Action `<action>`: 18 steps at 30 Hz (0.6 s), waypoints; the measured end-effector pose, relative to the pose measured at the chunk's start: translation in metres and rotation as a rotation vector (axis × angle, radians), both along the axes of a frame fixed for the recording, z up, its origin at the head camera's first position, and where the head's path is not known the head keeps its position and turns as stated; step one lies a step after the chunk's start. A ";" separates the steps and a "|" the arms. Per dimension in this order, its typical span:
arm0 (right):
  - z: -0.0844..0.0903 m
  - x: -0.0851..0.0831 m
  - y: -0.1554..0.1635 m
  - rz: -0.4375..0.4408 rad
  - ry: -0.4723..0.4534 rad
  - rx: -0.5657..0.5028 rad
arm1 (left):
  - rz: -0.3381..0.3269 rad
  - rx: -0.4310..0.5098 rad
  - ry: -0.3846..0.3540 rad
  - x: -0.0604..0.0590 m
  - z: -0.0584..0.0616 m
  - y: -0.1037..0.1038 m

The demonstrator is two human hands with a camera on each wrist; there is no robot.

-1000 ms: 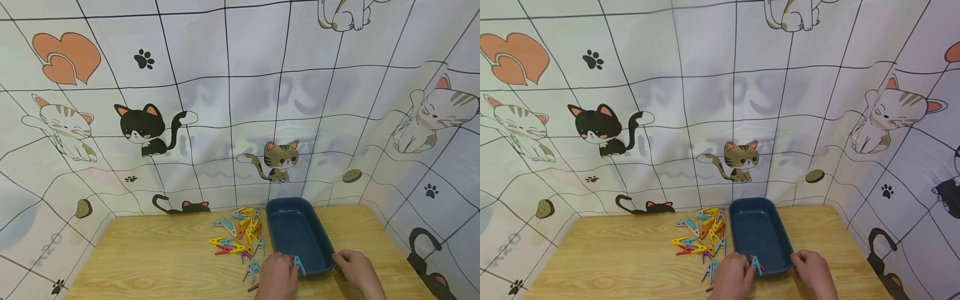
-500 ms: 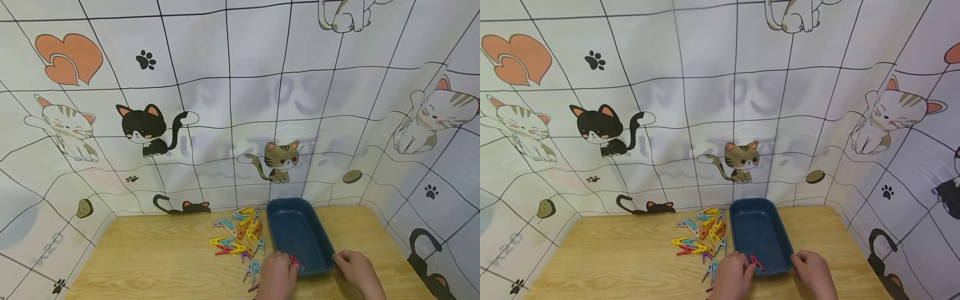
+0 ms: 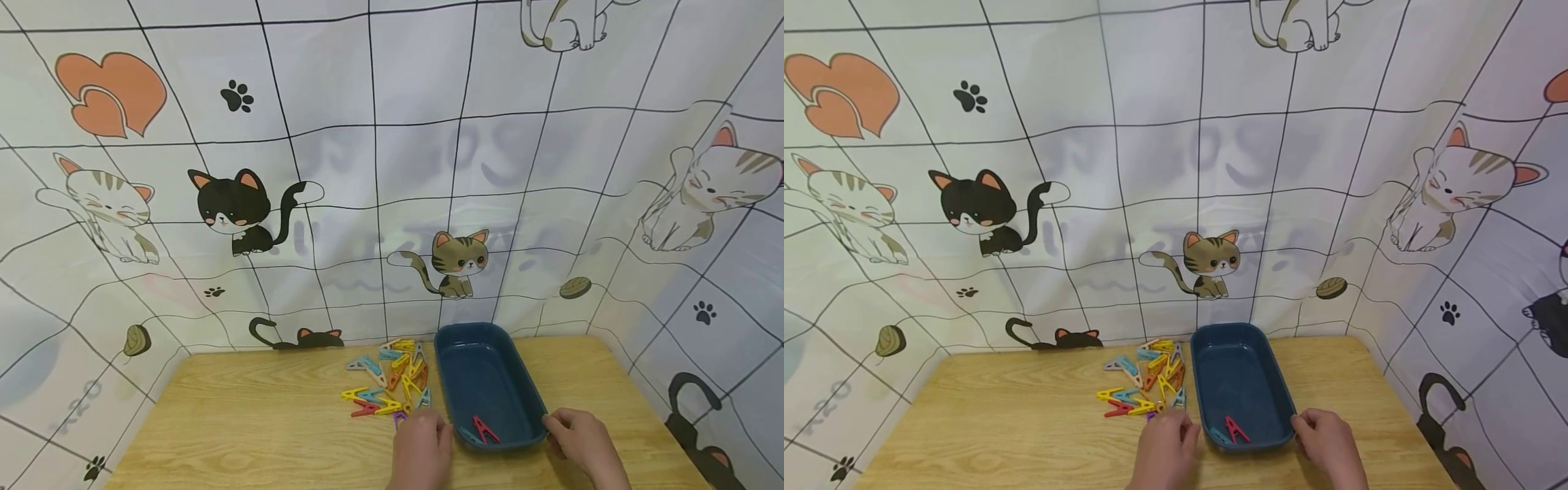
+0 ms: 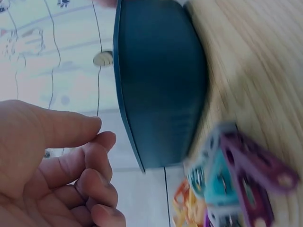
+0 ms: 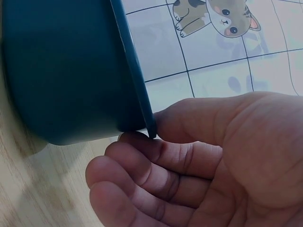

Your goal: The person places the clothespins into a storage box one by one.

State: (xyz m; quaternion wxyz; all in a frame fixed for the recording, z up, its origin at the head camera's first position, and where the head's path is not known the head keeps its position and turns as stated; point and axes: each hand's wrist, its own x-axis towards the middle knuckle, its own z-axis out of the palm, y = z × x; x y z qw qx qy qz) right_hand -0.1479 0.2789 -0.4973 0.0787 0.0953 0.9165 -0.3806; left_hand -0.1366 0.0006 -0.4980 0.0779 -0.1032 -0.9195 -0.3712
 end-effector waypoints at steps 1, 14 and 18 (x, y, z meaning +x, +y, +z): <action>0.000 0.000 0.000 0.002 0.001 0.001 | 0.011 -0.006 0.010 0.000 -0.001 -0.003; -0.002 0.001 0.002 0.003 0.000 -0.010 | 0.063 0.004 -0.192 -0.005 -0.010 -0.039; -0.001 0.001 0.001 -0.007 -0.006 -0.016 | 0.047 -0.022 -0.215 -0.004 -0.011 -0.047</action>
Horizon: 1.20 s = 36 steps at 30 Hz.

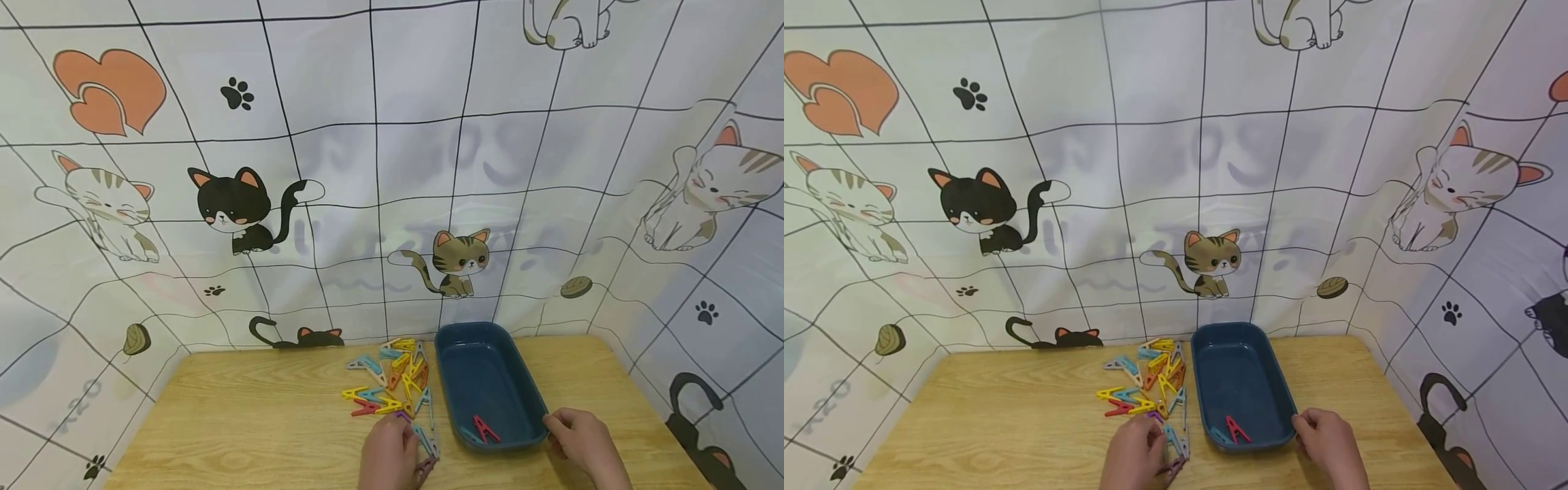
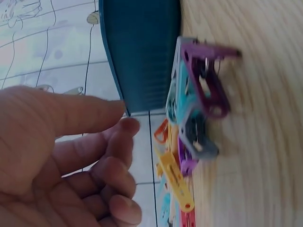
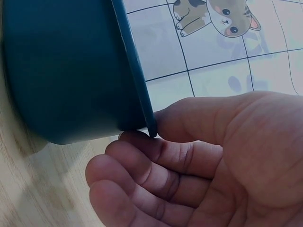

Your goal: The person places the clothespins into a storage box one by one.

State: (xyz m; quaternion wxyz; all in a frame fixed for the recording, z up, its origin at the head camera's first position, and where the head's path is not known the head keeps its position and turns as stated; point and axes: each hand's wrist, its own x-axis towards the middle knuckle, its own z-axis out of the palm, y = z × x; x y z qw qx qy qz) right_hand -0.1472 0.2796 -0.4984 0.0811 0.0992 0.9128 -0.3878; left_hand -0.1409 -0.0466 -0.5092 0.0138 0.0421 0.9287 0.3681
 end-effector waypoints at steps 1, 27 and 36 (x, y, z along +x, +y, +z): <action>0.000 0.000 0.000 0.000 0.001 -0.002 | -0.006 -0.008 0.000 0.000 0.000 -0.002; 0.000 0.000 0.000 -0.012 -0.001 -0.010 | -0.182 -0.099 -0.255 0.003 -0.008 -0.014; 0.001 0.001 0.001 0.001 0.007 -0.006 | -0.180 -0.129 -0.290 0.002 -0.011 -0.013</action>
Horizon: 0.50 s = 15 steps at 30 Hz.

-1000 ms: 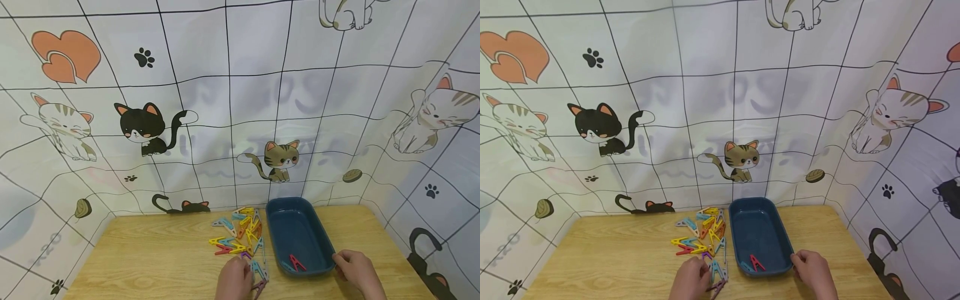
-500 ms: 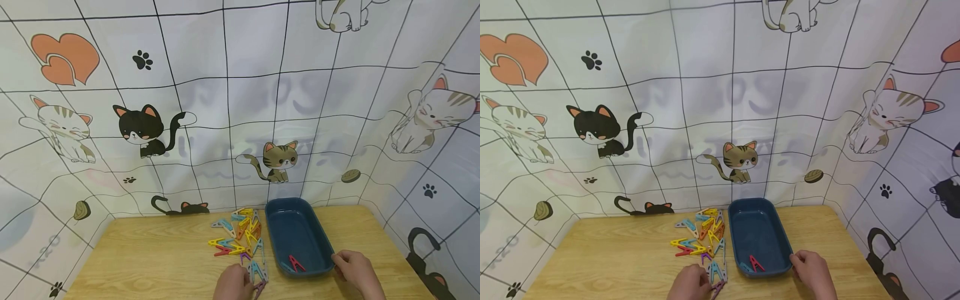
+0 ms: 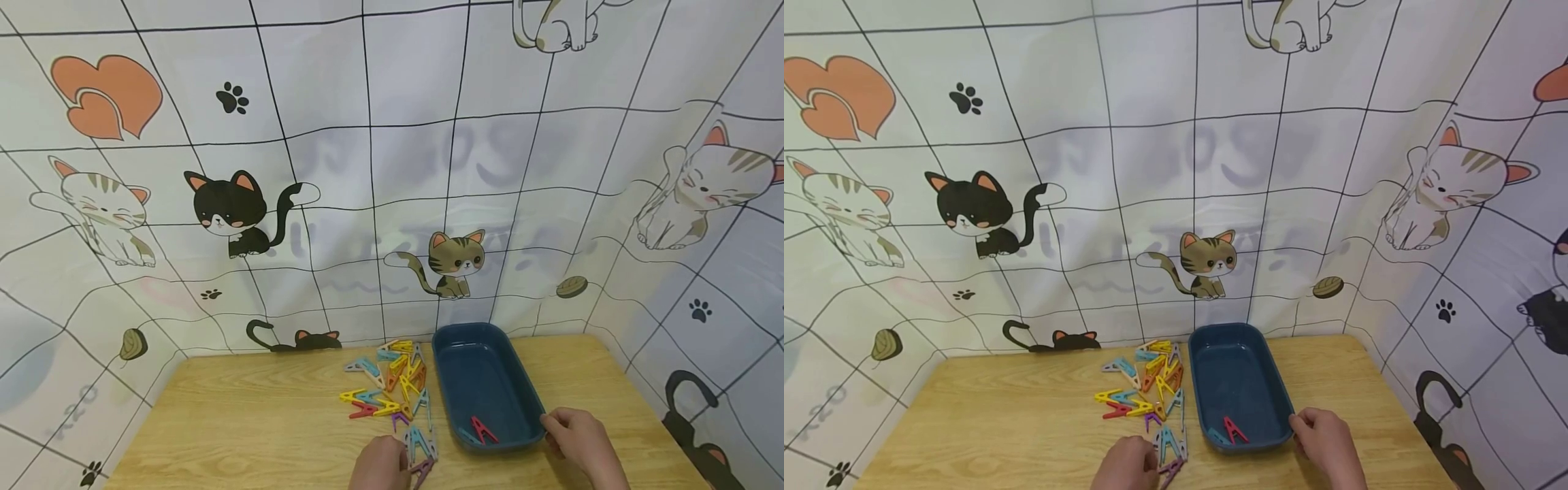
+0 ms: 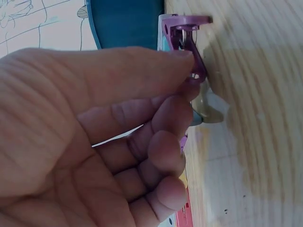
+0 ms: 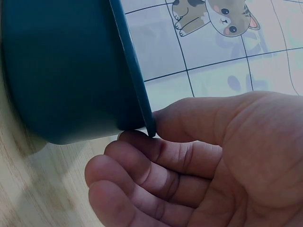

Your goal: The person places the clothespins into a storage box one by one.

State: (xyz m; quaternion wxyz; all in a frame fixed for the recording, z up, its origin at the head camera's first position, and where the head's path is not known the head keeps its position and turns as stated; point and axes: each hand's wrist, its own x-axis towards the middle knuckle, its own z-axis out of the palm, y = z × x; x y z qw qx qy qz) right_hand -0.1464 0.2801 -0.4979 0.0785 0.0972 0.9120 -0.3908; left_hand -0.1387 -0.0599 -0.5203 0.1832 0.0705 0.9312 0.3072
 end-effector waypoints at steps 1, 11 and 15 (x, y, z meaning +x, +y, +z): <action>0.000 0.000 0.000 0.000 -0.001 0.001 | -0.001 0.002 0.001 0.000 0.000 0.000; -0.001 -0.001 0.000 -0.003 0.001 0.011 | -0.013 0.017 0.023 -0.001 0.004 0.000; 0.000 -0.002 -0.001 -0.010 0.004 0.015 | -0.033 0.013 0.100 0.000 0.008 -0.001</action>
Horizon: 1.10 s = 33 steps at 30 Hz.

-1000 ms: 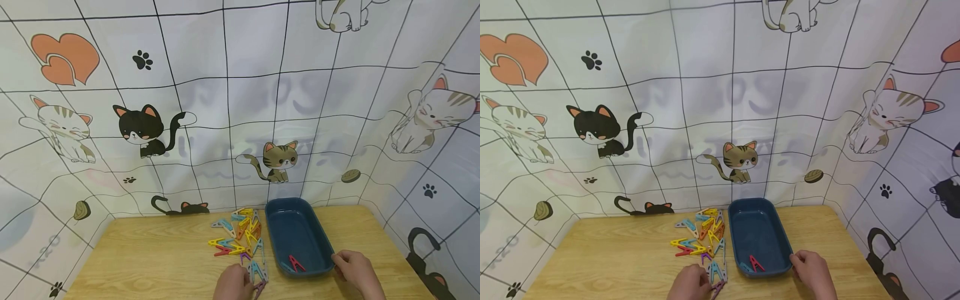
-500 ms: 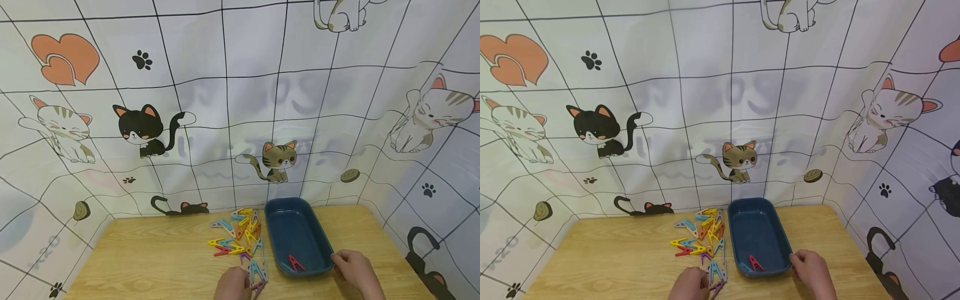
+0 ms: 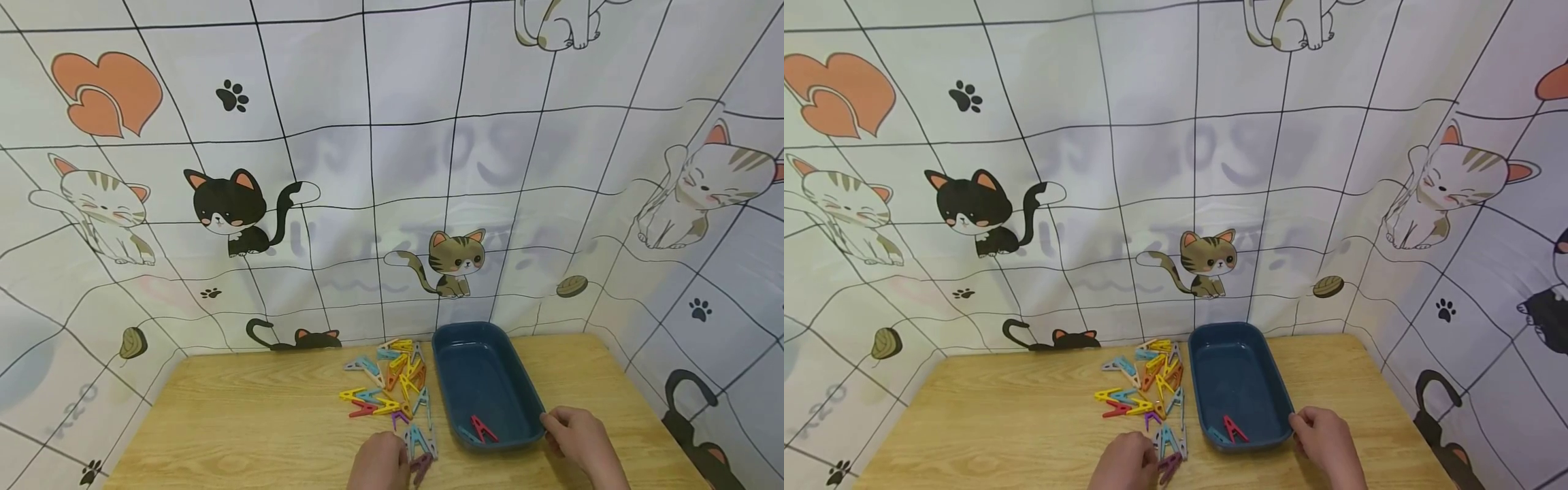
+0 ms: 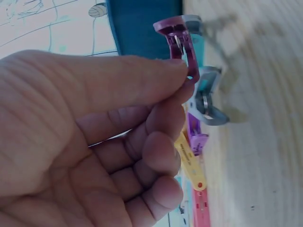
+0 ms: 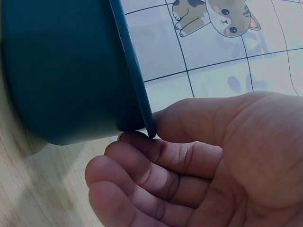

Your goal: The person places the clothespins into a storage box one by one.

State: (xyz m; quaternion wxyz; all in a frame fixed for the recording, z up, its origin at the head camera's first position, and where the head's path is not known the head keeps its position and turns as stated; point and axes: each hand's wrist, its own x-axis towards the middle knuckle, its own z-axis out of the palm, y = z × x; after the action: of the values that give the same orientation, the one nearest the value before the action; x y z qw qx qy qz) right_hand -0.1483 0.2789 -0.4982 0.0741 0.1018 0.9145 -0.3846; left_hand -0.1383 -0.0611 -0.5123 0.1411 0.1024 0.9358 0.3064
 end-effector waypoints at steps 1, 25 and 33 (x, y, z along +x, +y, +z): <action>0.000 0.000 0.000 -0.002 -0.001 -0.002 | -0.005 -0.005 0.020 0.000 0.001 0.000; 0.001 -0.001 -0.001 0.000 -0.013 -0.013 | 0.032 0.265 0.267 0.010 0.015 0.029; -0.001 0.001 0.000 0.010 -0.010 -0.001 | 0.032 0.261 0.311 0.006 0.016 0.050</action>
State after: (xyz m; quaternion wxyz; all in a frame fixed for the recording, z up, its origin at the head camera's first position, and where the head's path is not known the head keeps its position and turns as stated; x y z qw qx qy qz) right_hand -0.1478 0.2792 -0.4990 0.0807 0.0990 0.9144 -0.3842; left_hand -0.1321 -0.0114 -0.4962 -0.0244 0.1507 0.9002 0.4079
